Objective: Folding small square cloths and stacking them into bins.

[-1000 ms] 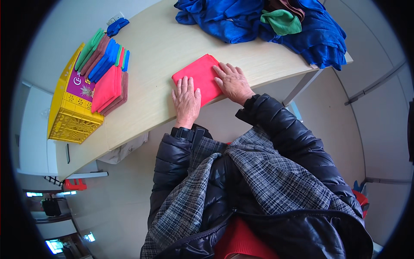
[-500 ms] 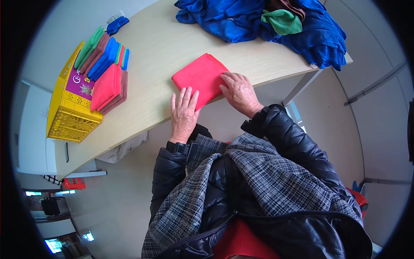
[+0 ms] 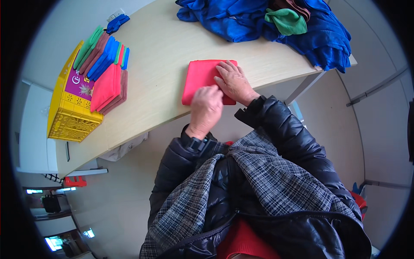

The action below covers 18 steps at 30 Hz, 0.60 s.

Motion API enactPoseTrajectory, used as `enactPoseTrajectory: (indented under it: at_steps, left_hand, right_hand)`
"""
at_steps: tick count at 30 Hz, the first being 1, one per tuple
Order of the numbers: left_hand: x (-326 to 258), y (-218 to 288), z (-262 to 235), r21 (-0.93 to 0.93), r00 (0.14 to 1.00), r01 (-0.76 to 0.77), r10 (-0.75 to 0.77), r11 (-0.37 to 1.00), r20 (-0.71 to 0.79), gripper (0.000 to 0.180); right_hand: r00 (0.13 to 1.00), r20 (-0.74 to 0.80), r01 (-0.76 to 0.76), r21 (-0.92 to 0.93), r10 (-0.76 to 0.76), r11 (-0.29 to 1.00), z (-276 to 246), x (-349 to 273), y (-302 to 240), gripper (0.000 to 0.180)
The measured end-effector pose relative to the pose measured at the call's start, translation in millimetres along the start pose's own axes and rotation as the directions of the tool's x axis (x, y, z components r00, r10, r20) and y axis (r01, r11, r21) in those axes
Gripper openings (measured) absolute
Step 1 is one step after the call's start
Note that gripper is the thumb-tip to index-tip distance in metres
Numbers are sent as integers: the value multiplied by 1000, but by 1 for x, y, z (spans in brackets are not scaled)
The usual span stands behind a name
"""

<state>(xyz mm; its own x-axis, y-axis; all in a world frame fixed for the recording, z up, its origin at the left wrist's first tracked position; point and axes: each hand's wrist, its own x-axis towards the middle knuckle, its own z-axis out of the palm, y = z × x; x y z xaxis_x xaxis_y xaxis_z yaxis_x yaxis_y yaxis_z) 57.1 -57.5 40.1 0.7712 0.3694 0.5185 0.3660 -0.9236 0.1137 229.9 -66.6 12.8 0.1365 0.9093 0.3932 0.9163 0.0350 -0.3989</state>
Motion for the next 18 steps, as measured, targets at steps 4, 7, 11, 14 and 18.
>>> enactPoseTrajectory:
  at_steps: [4,7,11,14,18]
  left_hand:
    - [21,-47,11,-27,982,186,-184,982,43,38]
    - [26,-71,35,104,991,118,-123,988,46,48]
    - [20,-72,45,53,958,232,-237,971,160,64]
    - [16,-73,44,86,926,309,-320,947,198,70]
    - [9,-67,37,124,894,405,-421,906,154,72]
  right_hand:
    - [1000,-1,-21,-110,21,994,8,-4,-14,60]
    - [1000,6,-30,-159,31,987,10,-5,-12,63]
    - [999,42,-28,-153,35,988,10,-5,-4,65]
    - [997,73,4,-113,5,994,9,4,-3,65]
    - [981,150,127,-33,-121,991,10,19,6,63]
